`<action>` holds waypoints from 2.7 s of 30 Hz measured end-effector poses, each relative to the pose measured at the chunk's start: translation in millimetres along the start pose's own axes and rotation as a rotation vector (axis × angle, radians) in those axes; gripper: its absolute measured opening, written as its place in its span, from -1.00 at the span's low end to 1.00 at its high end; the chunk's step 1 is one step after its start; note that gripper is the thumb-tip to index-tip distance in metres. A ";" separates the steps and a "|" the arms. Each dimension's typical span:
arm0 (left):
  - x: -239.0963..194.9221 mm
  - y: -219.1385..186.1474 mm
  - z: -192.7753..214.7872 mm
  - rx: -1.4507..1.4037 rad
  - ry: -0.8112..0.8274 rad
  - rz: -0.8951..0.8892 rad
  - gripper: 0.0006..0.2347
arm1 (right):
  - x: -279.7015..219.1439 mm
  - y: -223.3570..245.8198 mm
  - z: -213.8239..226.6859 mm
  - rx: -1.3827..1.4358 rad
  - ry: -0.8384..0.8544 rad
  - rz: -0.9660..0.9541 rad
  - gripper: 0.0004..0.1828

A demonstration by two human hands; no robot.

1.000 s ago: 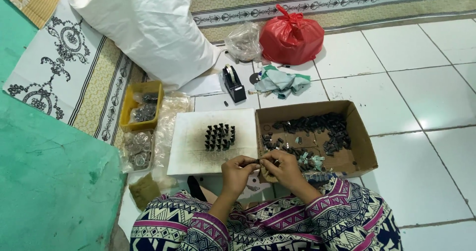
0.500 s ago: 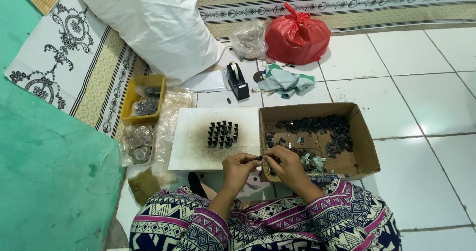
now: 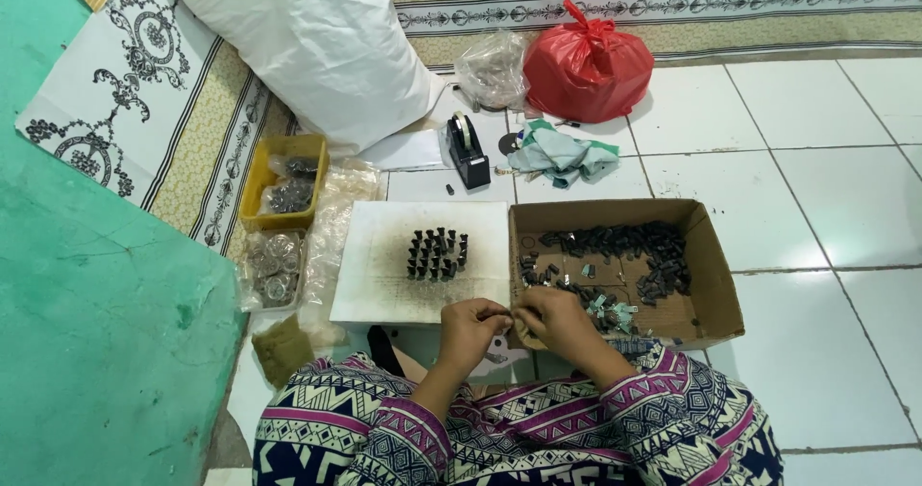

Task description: Inserting small black screws into a white foam board with pre-marked or pre-drilled holes.

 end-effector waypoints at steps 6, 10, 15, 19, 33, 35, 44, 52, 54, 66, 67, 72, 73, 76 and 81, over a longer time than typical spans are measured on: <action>6.3 -4.9 -3.8 -0.293 -0.119 0.069 -0.80 | 6.5 -28.3 -24.5 0.596 -0.090 -0.347 -0.80; 11.7 2.0 -1.5 -0.327 -0.162 0.054 -0.80 | 12.5 -29.6 -36.9 0.519 -0.071 -0.337 -0.76; 11.1 -8.5 1.3 -0.240 -0.221 0.001 -0.81 | 26.5 -23.2 -40.4 0.443 -0.096 -0.292 -0.78; 18.8 2.7 2.3 -0.154 -0.275 -0.030 -0.82 | 42.4 -25.2 -43.8 0.408 -0.096 -0.215 -0.80; 23.7 -6.0 8.2 0.279 -0.398 -0.001 -0.86 | 80.8 -57.9 -85.8 0.166 -0.243 -0.030 -0.83; 25.2 -3.6 6.6 0.288 -0.401 -0.017 -0.87 | 81.3 -50.0 -87.7 0.130 -0.255 -0.037 -0.85; 24.8 2.1 3.8 0.359 -0.382 -0.005 -0.90 | 81.4 -46.2 -92.8 -0.041 -0.236 0.005 -0.85; 21.1 1.9 -0.4 0.437 -0.369 -0.022 -0.92 | 76.3 -54.1 -68.9 -0.025 -0.276 -0.044 -0.68; 17.8 2.1 -5.6 0.494 -0.259 -0.296 -0.93 | 75.6 -68.5 -51.4 -0.027 -0.321 -0.062 -0.68; 16.5 34.1 -69.0 0.616 0.289 -0.638 -0.84 | -14.7 -106.5 80.7 -0.013 -0.122 -0.581 -0.66; 21.9 40.1 -77.2 0.612 0.296 -0.642 -0.84 | -16.0 -96.1 84.0 -0.016 -0.127 -0.588 -0.66; 14.1 11.8 -105.2 0.856 0.332 -0.593 -0.82 | 8.8 -209.6 4.4 -0.331 0.124 -0.573 -0.70; 17.8 12.8 -109.3 0.851 0.338 -0.598 -0.82 | 10.2 -208.5 1.5 -0.336 0.119 -0.579 -0.70; 30.7 24.9 -115.9 0.867 0.367 -0.471 -0.82 | 17.1 -205.6 -13.6 -0.322 0.138 -0.566 -0.80; 56.1 59.7 -122.4 0.965 0.533 -0.115 -0.48 | 33.5 -243.3 -60.7 -0.625 0.194 -0.408 -0.85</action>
Point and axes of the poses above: each hand's wrist, its own x-axis towards the middle knuckle, its own z-axis out of the back of the hand, y = z × x, the point moved 1 cm from there along x, towards the middle knuckle, and after that the axes turned 8 degrees about -x, right-handed, at the moved point
